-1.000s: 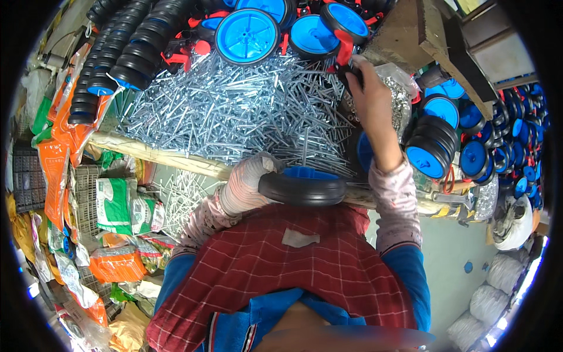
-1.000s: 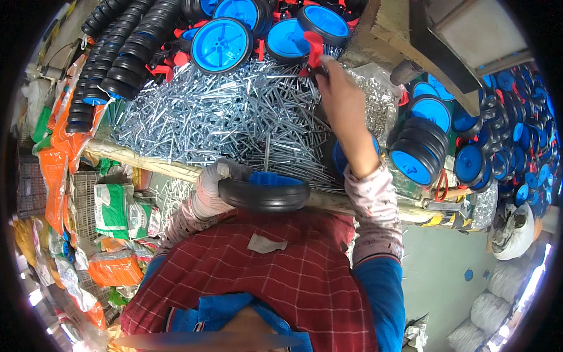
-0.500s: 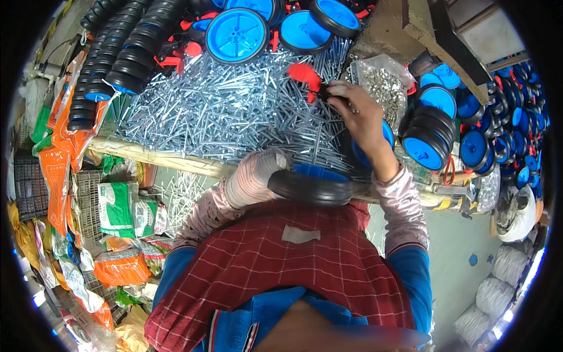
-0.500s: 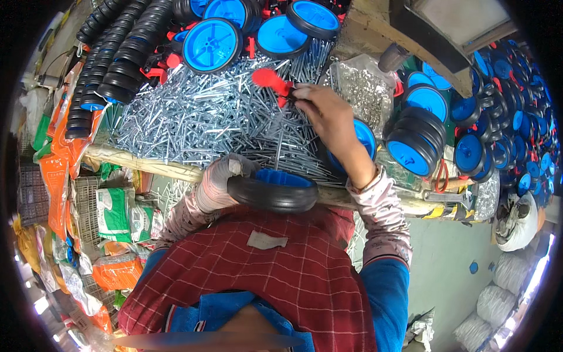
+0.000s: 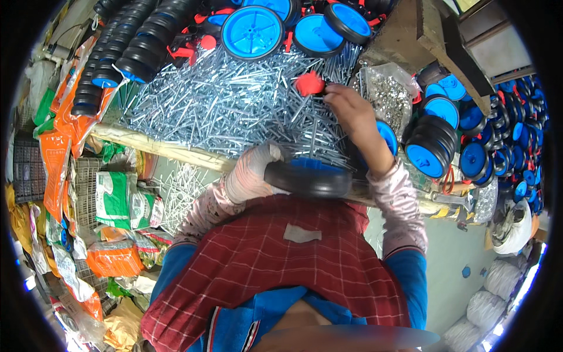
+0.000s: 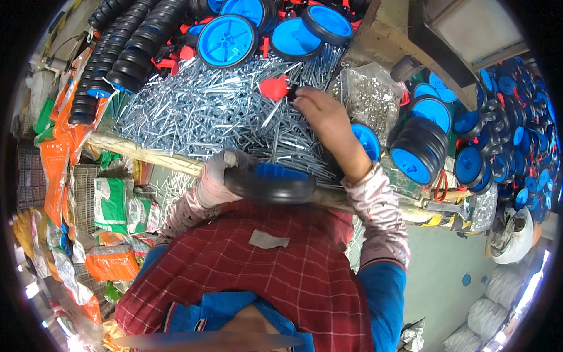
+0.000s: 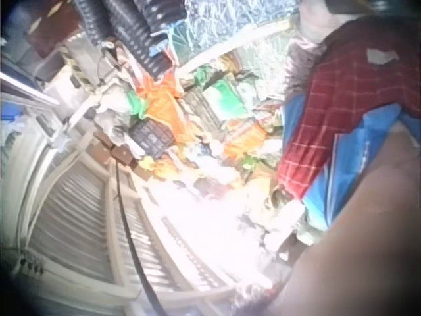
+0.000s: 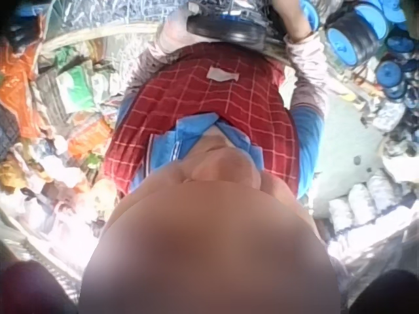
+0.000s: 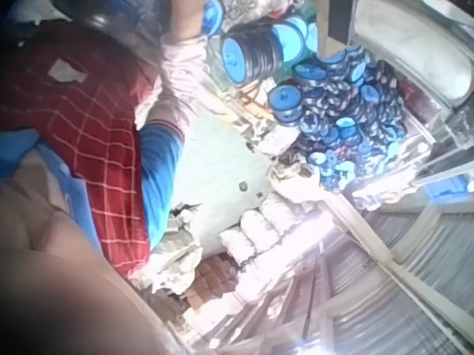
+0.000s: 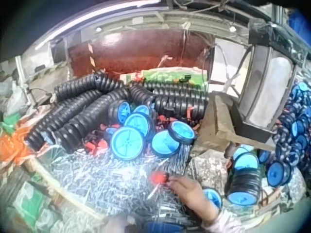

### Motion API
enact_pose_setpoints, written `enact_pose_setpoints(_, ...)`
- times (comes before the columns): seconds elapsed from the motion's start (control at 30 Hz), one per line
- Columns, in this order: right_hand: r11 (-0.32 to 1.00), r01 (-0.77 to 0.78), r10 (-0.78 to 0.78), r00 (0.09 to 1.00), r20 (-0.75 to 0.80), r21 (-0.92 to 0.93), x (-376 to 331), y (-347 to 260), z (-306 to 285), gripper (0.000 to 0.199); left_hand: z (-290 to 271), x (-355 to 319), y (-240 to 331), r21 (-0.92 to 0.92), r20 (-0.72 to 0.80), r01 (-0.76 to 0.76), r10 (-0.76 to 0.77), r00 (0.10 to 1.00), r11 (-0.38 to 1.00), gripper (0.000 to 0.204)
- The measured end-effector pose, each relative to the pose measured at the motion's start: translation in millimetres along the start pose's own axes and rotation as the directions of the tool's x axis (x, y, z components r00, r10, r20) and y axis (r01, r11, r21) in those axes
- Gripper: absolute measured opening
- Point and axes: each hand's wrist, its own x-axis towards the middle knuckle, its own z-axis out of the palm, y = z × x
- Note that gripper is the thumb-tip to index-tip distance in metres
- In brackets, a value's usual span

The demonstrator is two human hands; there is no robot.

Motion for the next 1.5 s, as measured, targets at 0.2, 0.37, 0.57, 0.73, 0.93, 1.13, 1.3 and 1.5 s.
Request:
enact_pose_setpoints(0.2, 0.999, -0.046, 0.046, 0.999, -0.016, -0.001, 15.2, 2.5, -0.6, 0.022, -23.2, -11.8, -27.2, 0.372, -0.061, -0.127, 0.16, 0.985, 0.919, 0.028)
enact_pose_setpoints(0.37, 0.442, -0.467, 0.701, 0.712, 0.03, 0.766, 21.7, 22.7, 3.6, 0.017, -13.9, -9.9, -14.4, -0.586, 0.09, 0.171, -0.146, 0.985, 0.792, 0.024)
enact_pose_setpoints(0.57, -0.119, -0.534, 0.749, 0.506, 0.428, 0.837, 6.7, 20.5, -0.1, 0.017, -30.1, -4.4, -19.0, 0.696, 0.095, -0.34, 0.387, 0.917, 0.633, 0.048)
enact_pose_setpoints(0.73, -0.229, -0.426, 0.672, 0.581, 0.459, 0.875, 0.7, 16.5, -0.5, 0.017, -10.5, -4.4, 8.4, 0.805, 0.321, -0.544, 0.597, 0.735, 0.237, 0.071)
enact_pose_setpoints(0.93, 0.188, -0.504, 0.692, 0.677, 0.251, 0.843, -0.9, 4.4, 1.1, 0.02, -5.1, -0.7, 11.2, 0.785, 0.367, -0.584, 0.605, 0.706, 0.206, 0.088)
enact_pose_setpoints(1.13, 0.452, -0.654, 0.725, 0.666, 0.177, 0.607, 13.3, -1.8, -10.8, 0.023, -6.4, -3.4, 14.2, 0.859, 0.309, -0.481, 0.567, 0.763, 0.178, 0.088)
enact_pose_setpoints(1.3, 0.18, -0.65, 0.731, 0.59, 0.343, 0.738, 18.3, 10.0, -16.2, 0.022, -6.9, -0.7, 6.9, 0.818, 0.305, -0.539, 0.642, 0.704, 0.202, 0.074)
enact_pose_setpoints(1.5, 0.157, -0.574, 0.727, 0.618, 0.299, 0.804, 2.5, 11.4, -12.1, 0.02, -1.5, 7.0, 11.4, 0.859, 0.154, -0.37, 0.511, 0.846, 0.353, 0.059)
